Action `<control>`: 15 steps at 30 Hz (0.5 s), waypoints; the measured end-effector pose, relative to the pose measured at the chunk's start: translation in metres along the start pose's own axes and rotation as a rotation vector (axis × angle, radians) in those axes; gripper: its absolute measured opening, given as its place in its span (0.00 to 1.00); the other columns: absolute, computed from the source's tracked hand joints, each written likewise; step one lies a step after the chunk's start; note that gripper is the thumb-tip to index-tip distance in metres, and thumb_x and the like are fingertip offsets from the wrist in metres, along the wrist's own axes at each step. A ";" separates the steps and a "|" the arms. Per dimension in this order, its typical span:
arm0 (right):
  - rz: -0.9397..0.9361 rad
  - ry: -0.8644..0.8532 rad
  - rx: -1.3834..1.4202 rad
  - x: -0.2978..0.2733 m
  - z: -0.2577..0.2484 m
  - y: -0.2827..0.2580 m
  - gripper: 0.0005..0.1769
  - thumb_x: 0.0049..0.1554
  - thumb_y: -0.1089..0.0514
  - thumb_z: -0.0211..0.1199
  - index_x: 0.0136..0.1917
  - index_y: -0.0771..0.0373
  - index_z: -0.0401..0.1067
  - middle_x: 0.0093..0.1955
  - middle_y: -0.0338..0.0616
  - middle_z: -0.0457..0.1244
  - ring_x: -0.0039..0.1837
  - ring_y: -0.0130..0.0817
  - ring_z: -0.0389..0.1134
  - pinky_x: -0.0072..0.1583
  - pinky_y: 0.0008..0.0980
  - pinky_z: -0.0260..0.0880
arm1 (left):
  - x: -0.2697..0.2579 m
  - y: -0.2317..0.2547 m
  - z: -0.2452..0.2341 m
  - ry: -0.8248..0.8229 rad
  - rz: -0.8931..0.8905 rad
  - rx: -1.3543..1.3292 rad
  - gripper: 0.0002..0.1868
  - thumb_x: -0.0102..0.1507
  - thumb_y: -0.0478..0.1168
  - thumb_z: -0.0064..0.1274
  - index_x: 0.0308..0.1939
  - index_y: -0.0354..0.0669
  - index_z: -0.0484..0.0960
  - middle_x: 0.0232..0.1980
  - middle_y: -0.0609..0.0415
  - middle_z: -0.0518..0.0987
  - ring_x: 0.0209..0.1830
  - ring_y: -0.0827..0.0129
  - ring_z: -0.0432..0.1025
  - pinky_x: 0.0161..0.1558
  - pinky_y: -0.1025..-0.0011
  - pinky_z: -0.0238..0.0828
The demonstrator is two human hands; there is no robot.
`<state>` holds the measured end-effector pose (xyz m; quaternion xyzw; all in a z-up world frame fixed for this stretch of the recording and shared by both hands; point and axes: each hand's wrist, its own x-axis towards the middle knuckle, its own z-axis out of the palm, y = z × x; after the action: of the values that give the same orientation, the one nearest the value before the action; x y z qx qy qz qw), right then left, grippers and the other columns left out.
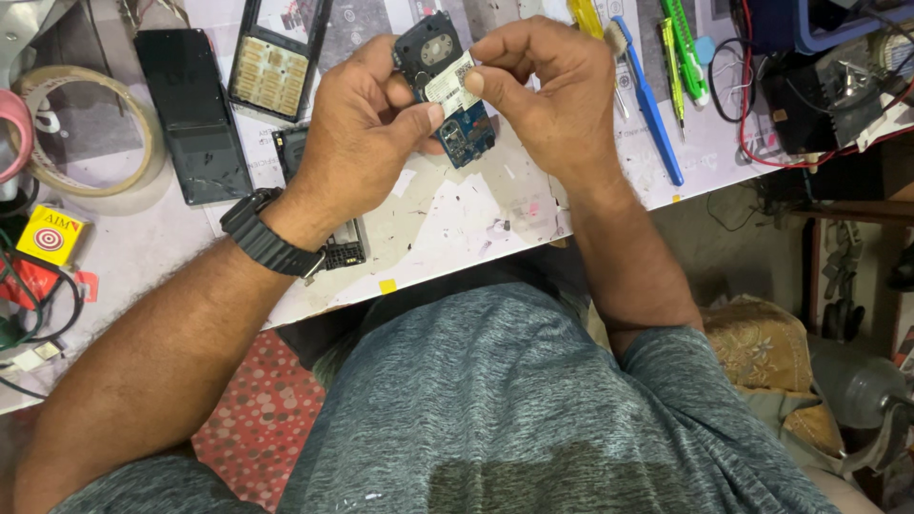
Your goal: The person uses a blue brush to clean the internal components of a disassembled mobile phone. They brush the keypad, the phone's frame, and the circuit board, then place the parts back together on the workbench.
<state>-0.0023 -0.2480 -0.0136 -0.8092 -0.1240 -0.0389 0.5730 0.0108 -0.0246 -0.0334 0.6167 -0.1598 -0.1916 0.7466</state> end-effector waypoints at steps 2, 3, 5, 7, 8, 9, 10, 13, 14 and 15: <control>-0.022 0.005 -0.040 0.000 0.000 -0.002 0.08 0.64 0.68 0.74 0.55 0.69 0.77 0.47 0.42 0.71 0.47 0.23 0.70 0.51 0.23 0.70 | 0.000 0.000 0.000 -0.004 0.001 0.010 0.16 0.69 0.24 0.52 0.60 0.34 0.71 0.39 0.58 0.78 0.41 0.77 0.80 0.42 0.77 0.82; -0.034 0.002 -0.041 0.000 0.001 -0.002 0.08 0.64 0.68 0.74 0.55 0.69 0.77 0.47 0.42 0.71 0.47 0.23 0.70 0.50 0.22 0.71 | 0.000 0.000 0.000 -0.008 0.006 0.005 0.16 0.69 0.24 0.52 0.60 0.34 0.71 0.40 0.57 0.78 0.42 0.77 0.80 0.43 0.76 0.82; -0.060 -0.003 -0.041 0.001 0.001 -0.003 0.08 0.64 0.67 0.74 0.55 0.68 0.77 0.47 0.42 0.71 0.47 0.23 0.70 0.48 0.20 0.71 | 0.000 0.000 -0.001 -0.014 0.017 -0.003 0.15 0.69 0.23 0.53 0.59 0.33 0.71 0.41 0.57 0.77 0.43 0.76 0.81 0.44 0.76 0.83; -0.037 0.008 -0.058 0.000 0.003 -0.005 0.08 0.63 0.67 0.74 0.54 0.68 0.78 0.46 0.42 0.71 0.47 0.23 0.70 0.50 0.22 0.71 | 0.000 0.000 0.000 -0.018 0.025 0.002 0.17 0.68 0.22 0.53 0.59 0.34 0.70 0.40 0.58 0.77 0.42 0.76 0.80 0.44 0.76 0.86; -0.025 0.014 -0.066 0.000 0.004 -0.005 0.08 0.63 0.67 0.74 0.54 0.68 0.78 0.46 0.42 0.71 0.46 0.22 0.70 0.50 0.23 0.71 | 0.001 0.000 0.000 -0.019 0.029 0.004 0.18 0.67 0.22 0.54 0.59 0.34 0.70 0.40 0.58 0.77 0.41 0.76 0.80 0.44 0.76 0.87; -0.031 0.017 -0.071 0.000 0.004 -0.005 0.08 0.63 0.67 0.74 0.54 0.68 0.78 0.46 0.42 0.71 0.46 0.22 0.70 0.50 0.23 0.71 | 0.000 0.001 0.000 -0.022 0.025 -0.001 0.18 0.67 0.22 0.54 0.59 0.34 0.70 0.41 0.58 0.78 0.42 0.76 0.81 0.44 0.76 0.87; -0.037 0.021 -0.076 0.000 0.004 -0.006 0.08 0.63 0.67 0.75 0.54 0.68 0.77 0.46 0.42 0.71 0.47 0.23 0.70 0.50 0.23 0.71 | 0.000 0.001 0.000 -0.024 0.021 -0.007 0.18 0.67 0.22 0.54 0.59 0.34 0.70 0.42 0.58 0.78 0.43 0.76 0.81 0.45 0.76 0.87; -0.068 0.034 -0.098 0.001 0.006 -0.007 0.09 0.62 0.67 0.75 0.54 0.69 0.77 0.46 0.42 0.70 0.47 0.23 0.70 0.50 0.23 0.71 | 0.000 0.000 0.000 -0.021 0.026 -0.003 0.18 0.67 0.22 0.54 0.58 0.34 0.70 0.42 0.59 0.77 0.44 0.76 0.81 0.46 0.75 0.84; -0.080 0.039 -0.106 0.001 0.006 -0.008 0.09 0.62 0.68 0.76 0.54 0.69 0.77 0.45 0.42 0.70 0.47 0.23 0.70 0.50 0.23 0.71 | 0.000 0.000 0.000 -0.018 0.030 0.002 0.18 0.67 0.22 0.54 0.58 0.34 0.69 0.42 0.59 0.76 0.44 0.76 0.81 0.47 0.74 0.83; -0.086 0.047 -0.121 0.001 0.007 -0.009 0.09 0.62 0.68 0.75 0.53 0.68 0.77 0.46 0.42 0.70 0.47 0.23 0.71 0.50 0.24 0.72 | 0.000 -0.001 0.000 -0.018 0.034 0.007 0.17 0.67 0.22 0.55 0.58 0.34 0.70 0.41 0.59 0.76 0.44 0.76 0.80 0.47 0.75 0.84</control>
<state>-0.0042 -0.2384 -0.0079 -0.8351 -0.1424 -0.0901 0.5236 0.0107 -0.0246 -0.0341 0.6148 -0.1776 -0.1841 0.7460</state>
